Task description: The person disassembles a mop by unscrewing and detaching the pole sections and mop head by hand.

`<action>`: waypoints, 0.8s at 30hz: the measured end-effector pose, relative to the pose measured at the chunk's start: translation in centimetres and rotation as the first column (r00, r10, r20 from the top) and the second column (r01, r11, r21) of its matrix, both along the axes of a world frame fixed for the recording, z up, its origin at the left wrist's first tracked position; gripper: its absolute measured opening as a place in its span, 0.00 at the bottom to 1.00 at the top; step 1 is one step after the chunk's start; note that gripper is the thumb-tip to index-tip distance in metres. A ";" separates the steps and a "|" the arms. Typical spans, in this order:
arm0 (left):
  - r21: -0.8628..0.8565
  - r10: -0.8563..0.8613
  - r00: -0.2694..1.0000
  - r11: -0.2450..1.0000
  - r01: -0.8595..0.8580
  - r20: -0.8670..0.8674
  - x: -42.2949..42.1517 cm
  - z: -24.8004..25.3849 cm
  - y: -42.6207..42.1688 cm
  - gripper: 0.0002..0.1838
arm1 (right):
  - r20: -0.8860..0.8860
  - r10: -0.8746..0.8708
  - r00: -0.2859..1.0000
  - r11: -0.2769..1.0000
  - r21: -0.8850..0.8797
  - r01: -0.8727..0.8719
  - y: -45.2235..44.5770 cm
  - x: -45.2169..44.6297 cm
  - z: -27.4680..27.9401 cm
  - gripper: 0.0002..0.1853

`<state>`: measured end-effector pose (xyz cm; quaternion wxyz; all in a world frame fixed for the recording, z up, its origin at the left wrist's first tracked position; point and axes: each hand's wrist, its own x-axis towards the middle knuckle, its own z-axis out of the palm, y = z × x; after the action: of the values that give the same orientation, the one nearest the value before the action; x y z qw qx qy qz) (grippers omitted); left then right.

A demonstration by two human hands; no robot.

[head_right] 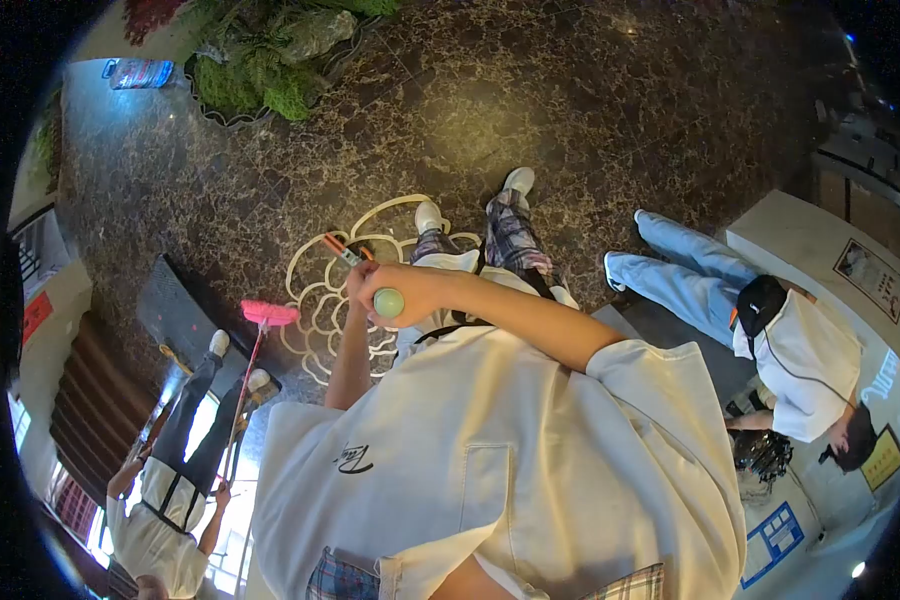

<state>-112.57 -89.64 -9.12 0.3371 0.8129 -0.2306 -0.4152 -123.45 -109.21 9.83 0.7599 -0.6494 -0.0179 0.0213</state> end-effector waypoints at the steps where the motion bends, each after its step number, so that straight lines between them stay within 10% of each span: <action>1: 0.008 0.002 1.000 1.000 -0.002 0.005 -0.1 -0.3 -0.7 0.07 | -0.015 -0.019 1.000 1.000 -0.015 0.019 -0.8 -0.2 0.2 0.09; 5: 0.003 -0.032 0.999 0.999 0.032 -0.038 -1.5 -1.2 -4.9 0.07 | 0.153 -0.100 0.983 0.995 0.007 0.100 -5.5 -1.7 0.2 0.09; 18: 0.040 0.098 0.987 0.995 -0.094 -0.124 -8.8 -7.8 -18.4 0.14 | -0.093 -0.140 0.986 0.989 -0.049 0.136 -20.6 -10.2 0.6 0.11; 24: 0.014 -0.091 0.992 0.996 0.093 -0.086 -10.1 -2.5 -24.5 0.12 | -0.121 -0.179 0.976 0.984 -0.042 0.175 -23.9 -12.1 1.0 0.11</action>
<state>-122.71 -114.17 -11.64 0.3198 0.7860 -0.2495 -0.4666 -135.60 -133.12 10.83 0.7484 -0.6574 0.0876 -0.0057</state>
